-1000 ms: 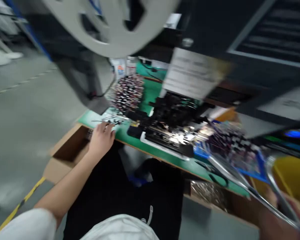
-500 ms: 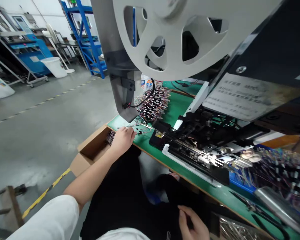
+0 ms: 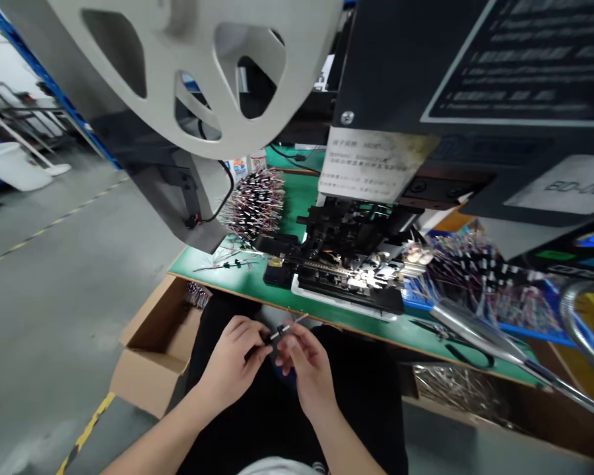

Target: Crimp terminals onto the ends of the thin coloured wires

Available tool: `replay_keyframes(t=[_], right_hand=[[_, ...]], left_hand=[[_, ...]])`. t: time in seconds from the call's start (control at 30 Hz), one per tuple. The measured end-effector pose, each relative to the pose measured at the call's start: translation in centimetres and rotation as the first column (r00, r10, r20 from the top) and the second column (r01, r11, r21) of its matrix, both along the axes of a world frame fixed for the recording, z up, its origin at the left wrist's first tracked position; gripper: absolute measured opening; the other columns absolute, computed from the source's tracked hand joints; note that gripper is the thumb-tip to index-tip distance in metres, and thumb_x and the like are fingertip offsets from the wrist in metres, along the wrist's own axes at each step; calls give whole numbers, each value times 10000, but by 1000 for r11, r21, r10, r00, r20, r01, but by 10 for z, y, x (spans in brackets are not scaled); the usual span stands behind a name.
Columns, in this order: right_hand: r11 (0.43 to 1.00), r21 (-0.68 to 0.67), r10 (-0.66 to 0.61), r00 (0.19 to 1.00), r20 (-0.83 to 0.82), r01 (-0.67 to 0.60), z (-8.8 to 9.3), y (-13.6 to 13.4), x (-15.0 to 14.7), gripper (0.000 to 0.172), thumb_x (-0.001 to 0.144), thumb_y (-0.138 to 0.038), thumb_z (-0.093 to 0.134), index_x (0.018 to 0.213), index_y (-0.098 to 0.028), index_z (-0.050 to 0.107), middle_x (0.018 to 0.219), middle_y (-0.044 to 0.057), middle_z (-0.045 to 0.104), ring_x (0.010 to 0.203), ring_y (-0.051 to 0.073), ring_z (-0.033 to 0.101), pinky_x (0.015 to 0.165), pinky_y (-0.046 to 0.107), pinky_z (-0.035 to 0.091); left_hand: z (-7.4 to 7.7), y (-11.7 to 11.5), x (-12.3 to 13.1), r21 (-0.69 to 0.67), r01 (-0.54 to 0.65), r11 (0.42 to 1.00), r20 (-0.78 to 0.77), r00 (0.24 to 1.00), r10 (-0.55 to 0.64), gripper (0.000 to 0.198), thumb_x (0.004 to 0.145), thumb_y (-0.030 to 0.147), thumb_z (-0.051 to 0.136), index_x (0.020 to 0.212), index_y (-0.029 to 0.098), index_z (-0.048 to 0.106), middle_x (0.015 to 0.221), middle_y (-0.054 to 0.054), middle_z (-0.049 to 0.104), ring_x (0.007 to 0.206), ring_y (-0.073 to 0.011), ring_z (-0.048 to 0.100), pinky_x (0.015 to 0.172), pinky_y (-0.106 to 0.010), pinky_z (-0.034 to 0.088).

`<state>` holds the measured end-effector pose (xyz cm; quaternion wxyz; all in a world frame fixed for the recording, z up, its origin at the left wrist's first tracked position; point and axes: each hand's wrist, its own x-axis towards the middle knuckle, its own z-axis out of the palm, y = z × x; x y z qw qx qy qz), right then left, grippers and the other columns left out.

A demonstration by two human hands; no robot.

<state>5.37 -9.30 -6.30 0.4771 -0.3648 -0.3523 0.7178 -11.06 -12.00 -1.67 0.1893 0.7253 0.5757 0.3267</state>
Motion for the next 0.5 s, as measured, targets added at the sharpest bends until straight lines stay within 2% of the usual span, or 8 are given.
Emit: replay_keyframes(t=[0.13,0.23,0.33,0.37,0.43,0.5], right_hand=[[999,29,-19,999,-39,20,7,1,8,212,836,-386,734,893,-198,654,626,-27,626,491,94,605,428,158,417],[999,43,-24,1000,-14,25,7,-3,17,219,838,-389,731,874,-193,640,603,-35,607,463,86,581,419,161,408],[997,74,-14,996,90,7,8,-4,25,208,849,-394,716,868,-196,655,592,-37,600,467,88,578,438,170,419],[996,86,2,991,133,-14,9,-4,27,200,850,-392,714,868,-199,665,597,-34,605,480,94,585,452,178,432],[991,114,47,977,207,-72,10,-3,29,187,845,-385,718,863,-202,681,626,-22,623,507,110,598,479,203,459],[979,148,102,962,254,-143,12,-3,30,180,833,-377,727,863,-204,689,675,-5,646,537,126,612,509,229,488]], left_hand=[[-6,-5,11,-20,101,995,49,994,-100,166,927,183,546,765,206,514,1017,-56,635,990,-221,538,860,-387,486],[-8,-5,11,17,98,995,22,995,-98,103,892,283,630,930,209,568,1167,-99,584,1096,-264,512,936,-440,469],[-3,-4,8,126,59,990,23,998,-62,478,870,416,652,1263,206,481,1334,-157,489,1216,-317,459,1007,-504,428],[0,-3,8,155,68,986,27,997,-73,539,885,434,627,1335,211,432,1349,-161,484,1231,-321,455,1018,-511,418],[8,3,9,173,125,977,43,990,-135,570,913,436,587,1404,231,383,1327,-151,514,1220,-313,473,1024,-501,411],[17,11,12,113,198,974,106,972,-210,552,922,407,584,1414,238,399,1278,-135,550,1181,-285,507,1013,-456,426]])
